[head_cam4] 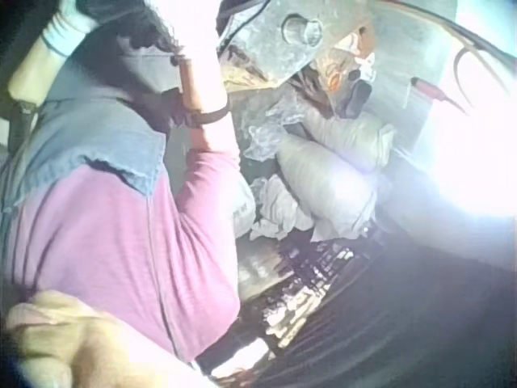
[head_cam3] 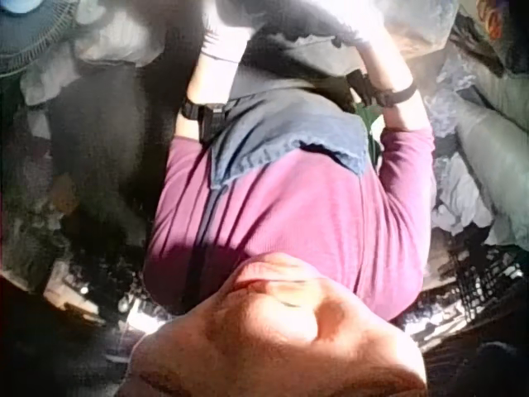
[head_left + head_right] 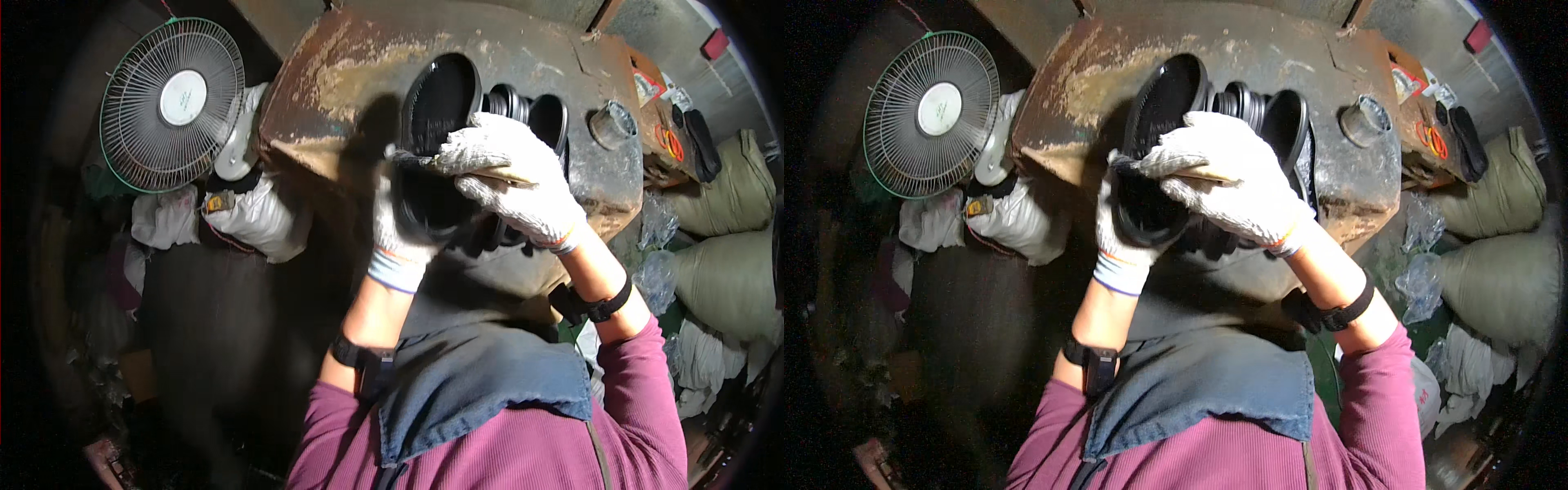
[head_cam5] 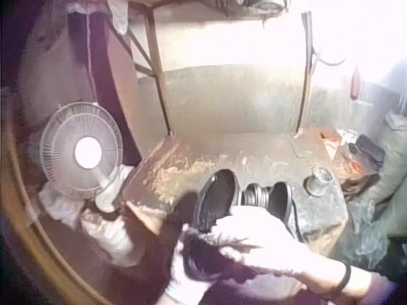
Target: Applying adhesive to the edges of shoe soles using a small brush.
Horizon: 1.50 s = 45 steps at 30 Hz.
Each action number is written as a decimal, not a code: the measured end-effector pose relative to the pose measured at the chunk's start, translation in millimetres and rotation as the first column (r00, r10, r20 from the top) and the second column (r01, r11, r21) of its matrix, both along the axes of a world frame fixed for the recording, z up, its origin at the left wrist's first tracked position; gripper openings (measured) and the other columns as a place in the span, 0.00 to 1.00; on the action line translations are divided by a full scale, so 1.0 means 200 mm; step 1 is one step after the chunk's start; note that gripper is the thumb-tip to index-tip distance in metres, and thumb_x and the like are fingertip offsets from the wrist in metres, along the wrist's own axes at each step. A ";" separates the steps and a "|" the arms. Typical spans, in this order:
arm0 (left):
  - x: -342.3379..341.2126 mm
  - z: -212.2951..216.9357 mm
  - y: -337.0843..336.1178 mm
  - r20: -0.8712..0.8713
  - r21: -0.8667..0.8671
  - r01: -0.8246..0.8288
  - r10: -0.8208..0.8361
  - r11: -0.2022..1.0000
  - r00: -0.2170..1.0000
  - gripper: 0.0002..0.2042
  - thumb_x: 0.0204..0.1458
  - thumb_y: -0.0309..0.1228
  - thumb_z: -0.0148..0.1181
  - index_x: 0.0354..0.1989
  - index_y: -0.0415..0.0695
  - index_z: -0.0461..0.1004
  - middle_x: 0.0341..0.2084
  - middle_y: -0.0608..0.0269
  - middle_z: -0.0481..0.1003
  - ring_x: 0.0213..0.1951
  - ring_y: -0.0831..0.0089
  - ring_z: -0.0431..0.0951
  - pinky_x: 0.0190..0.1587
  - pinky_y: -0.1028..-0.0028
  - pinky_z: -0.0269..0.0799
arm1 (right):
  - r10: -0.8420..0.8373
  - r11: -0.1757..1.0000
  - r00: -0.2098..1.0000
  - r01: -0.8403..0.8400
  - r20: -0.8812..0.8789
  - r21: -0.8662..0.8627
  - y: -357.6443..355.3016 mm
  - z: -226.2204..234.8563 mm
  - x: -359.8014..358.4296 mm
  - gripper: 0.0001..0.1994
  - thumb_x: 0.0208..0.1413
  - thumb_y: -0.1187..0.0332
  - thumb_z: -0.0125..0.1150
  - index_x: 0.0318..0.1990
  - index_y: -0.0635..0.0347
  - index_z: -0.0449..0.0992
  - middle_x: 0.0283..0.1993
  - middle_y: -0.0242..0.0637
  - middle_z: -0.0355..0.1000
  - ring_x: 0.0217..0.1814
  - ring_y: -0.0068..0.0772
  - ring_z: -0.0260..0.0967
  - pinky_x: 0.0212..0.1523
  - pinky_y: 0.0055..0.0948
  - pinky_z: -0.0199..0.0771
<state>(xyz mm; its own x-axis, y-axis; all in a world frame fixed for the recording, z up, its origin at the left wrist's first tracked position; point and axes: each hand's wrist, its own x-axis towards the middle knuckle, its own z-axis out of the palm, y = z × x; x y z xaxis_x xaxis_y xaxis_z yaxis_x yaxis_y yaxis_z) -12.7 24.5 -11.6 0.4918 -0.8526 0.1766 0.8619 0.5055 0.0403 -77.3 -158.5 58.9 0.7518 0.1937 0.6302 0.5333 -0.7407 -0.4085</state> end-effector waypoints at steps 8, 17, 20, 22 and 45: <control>0.23 0.01 0.11 0.208 0.117 -0.106 0.080 0.988 0.975 0.43 0.64 0.63 0.52 0.71 0.33 0.63 0.56 0.31 0.76 0.49 0.41 0.84 0.51 0.45 0.83 | 0.251 0.957 0.957 -0.268 -0.143 -0.114 -0.02 0.00 -0.16 0.14 0.54 0.63 0.73 0.49 0.47 0.86 0.58 0.31 0.80 0.66 0.44 0.73 0.71 0.47 0.67; 0.28 0.06 0.25 0.465 0.337 -0.279 0.099 0.899 0.880 0.33 0.66 0.49 0.61 0.68 0.31 0.67 0.55 0.37 0.78 0.50 0.52 0.84 0.51 0.61 0.86 | 0.216 0.714 0.803 0.258 -0.555 0.651 0.18 -0.03 -0.16 0.13 0.61 0.64 0.71 0.51 0.58 0.84 0.43 0.34 0.84 0.43 0.22 0.81 0.48 0.26 0.80; 0.28 -0.04 0.26 0.681 0.435 -0.533 0.122 0.726 0.722 0.25 0.69 0.40 0.57 0.66 0.32 0.70 0.57 0.43 0.79 0.54 0.57 0.83 0.59 0.63 0.80 | 0.106 0.794 0.791 0.297 -0.602 0.530 0.20 -0.02 -0.12 0.14 0.61 0.61 0.69 0.49 0.58 0.84 0.39 0.38 0.84 0.39 0.26 0.83 0.44 0.28 0.81; 0.34 -0.18 0.31 0.986 0.007 -0.937 -0.157 0.348 -0.051 0.16 0.70 0.22 0.45 0.61 0.34 0.74 0.54 0.57 0.82 0.51 0.72 0.84 0.55 0.75 0.80 | 0.154 0.831 0.916 0.083 -0.371 0.550 0.24 -0.03 -0.09 0.13 0.58 0.60 0.69 0.45 0.58 0.85 0.37 0.43 0.83 0.36 0.36 0.84 0.42 0.32 0.82; -0.02 -0.09 0.29 0.459 0.557 -0.345 0.067 0.756 0.886 0.33 0.68 0.57 0.53 0.67 0.39 0.68 0.44 0.45 0.82 0.38 0.57 0.87 0.40 0.60 0.88 | -0.397 0.918 0.915 0.397 0.075 0.007 -0.09 0.06 0.10 0.05 0.52 0.70 0.69 0.38 0.53 0.85 0.31 0.40 0.82 0.33 0.46 0.81 0.39 0.37 0.81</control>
